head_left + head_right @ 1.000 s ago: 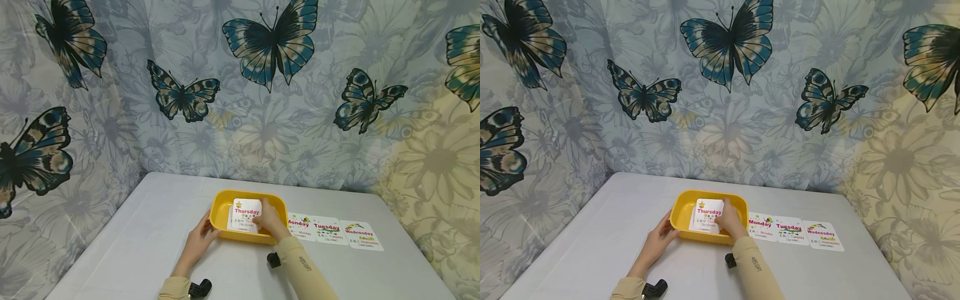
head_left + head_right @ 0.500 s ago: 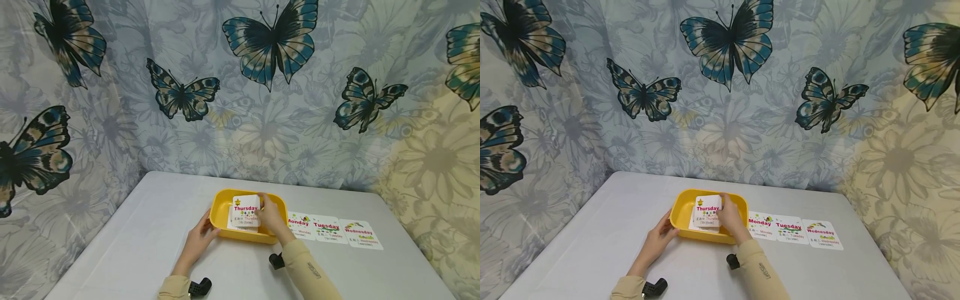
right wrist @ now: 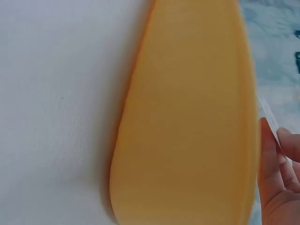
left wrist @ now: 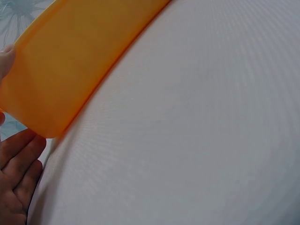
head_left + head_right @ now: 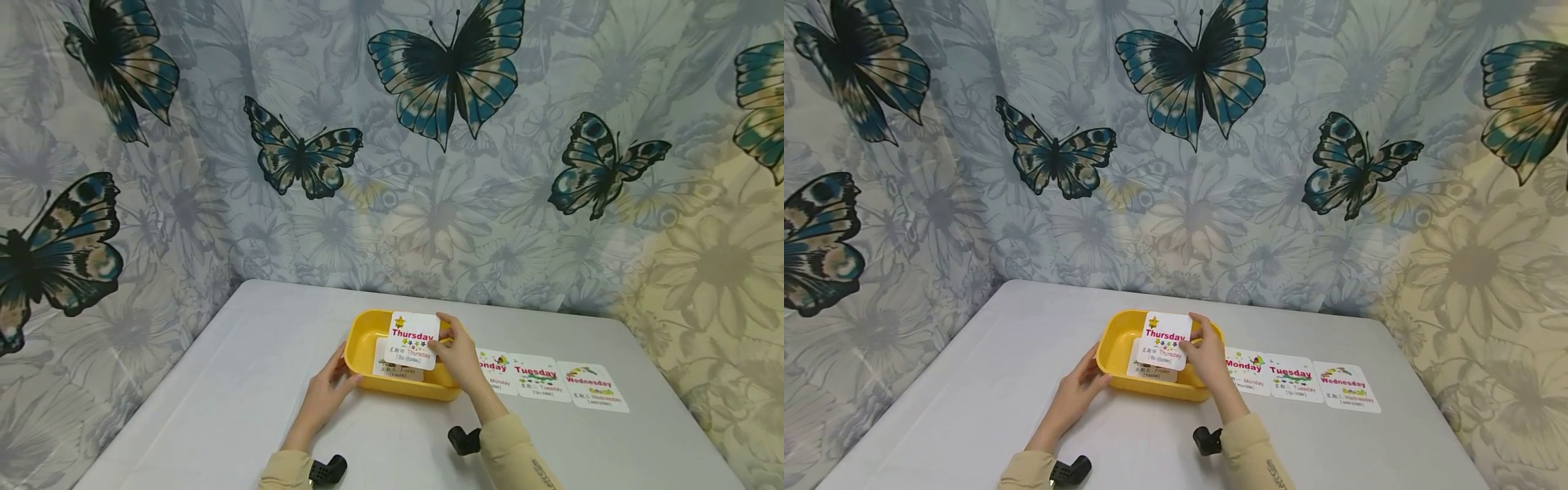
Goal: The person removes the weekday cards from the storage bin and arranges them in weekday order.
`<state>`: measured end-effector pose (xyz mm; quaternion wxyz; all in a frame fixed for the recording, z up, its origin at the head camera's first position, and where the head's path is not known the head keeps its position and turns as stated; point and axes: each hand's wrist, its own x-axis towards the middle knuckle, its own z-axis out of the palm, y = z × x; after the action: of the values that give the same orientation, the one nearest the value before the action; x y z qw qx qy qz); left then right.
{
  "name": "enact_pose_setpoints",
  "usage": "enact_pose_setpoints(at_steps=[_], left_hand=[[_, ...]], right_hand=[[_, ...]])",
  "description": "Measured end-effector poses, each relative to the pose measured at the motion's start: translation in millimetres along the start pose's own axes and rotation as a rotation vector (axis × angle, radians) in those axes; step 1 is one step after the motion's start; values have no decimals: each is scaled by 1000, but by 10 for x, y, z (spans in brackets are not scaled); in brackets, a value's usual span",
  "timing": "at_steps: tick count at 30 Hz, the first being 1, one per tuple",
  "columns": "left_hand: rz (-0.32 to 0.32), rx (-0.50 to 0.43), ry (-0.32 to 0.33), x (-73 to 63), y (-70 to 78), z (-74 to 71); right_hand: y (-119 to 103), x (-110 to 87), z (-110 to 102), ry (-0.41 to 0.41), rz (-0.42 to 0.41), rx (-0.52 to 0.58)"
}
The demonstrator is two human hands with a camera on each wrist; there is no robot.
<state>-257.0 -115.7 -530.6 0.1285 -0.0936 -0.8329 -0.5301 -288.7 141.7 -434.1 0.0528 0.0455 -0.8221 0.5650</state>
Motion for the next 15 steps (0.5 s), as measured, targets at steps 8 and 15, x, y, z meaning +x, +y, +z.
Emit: enact_pose_setpoints(at_steps=[8,15], left_hand=[[2,-8,-1,-2,-22,14],[-10,-4,-4,-3,-15,7]], right_hand=[[14,-187,-177,17,81,160],[100,-389,-384,22,85,198]])
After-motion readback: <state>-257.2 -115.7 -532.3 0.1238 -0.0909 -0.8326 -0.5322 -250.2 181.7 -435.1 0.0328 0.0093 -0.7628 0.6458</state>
